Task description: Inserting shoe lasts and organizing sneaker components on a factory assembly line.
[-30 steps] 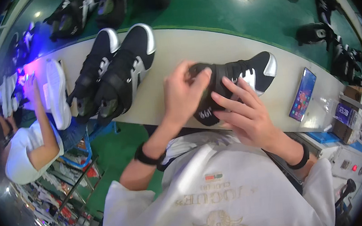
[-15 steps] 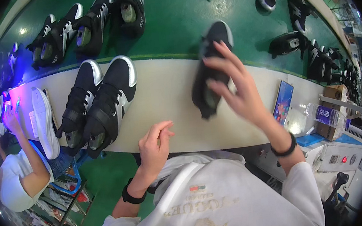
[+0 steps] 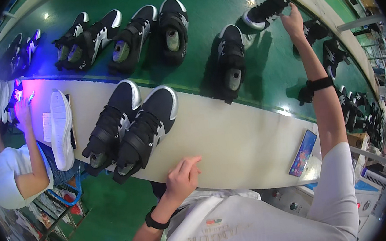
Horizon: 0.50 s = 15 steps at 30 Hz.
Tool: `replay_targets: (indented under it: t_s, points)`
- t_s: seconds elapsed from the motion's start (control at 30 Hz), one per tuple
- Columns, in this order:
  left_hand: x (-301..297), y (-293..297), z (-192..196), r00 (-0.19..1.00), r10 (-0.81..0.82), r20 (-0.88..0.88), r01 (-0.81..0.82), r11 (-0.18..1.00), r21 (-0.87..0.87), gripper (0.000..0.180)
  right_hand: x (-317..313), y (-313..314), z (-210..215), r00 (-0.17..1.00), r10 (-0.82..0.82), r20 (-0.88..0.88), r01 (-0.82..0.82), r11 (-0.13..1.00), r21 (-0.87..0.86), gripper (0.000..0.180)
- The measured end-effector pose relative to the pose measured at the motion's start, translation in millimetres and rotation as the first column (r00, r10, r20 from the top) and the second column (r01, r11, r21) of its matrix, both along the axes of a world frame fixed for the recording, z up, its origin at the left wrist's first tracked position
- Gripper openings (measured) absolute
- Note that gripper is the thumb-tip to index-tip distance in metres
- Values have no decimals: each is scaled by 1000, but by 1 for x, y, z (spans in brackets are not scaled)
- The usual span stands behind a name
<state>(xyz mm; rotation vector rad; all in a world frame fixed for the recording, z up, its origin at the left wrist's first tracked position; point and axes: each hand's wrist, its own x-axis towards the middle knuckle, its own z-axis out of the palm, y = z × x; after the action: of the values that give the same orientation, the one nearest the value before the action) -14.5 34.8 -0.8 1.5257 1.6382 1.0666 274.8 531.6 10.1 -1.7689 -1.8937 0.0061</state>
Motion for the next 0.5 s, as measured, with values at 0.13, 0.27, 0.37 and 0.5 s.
replay_targets:
  t_s: [0.13,0.27,0.37,0.5]
  points:
    - [3,0,0,1000,-16,-25,17,999,33,24,20,49,-13,991,132,-5,-131,985,116,70]
    - [6,1,1,1000,-18,-20,19,999,41,26,40,83,-23,918,369,143,-389,909,151,76]
    - [13,10,-1,998,-54,12,53,995,84,26,103,108,-19,884,319,341,-338,941,-4,58]
    - [6,0,-3,999,10,-41,-8,999,36,25,26,58,2,782,367,503,-275,928,-251,38]
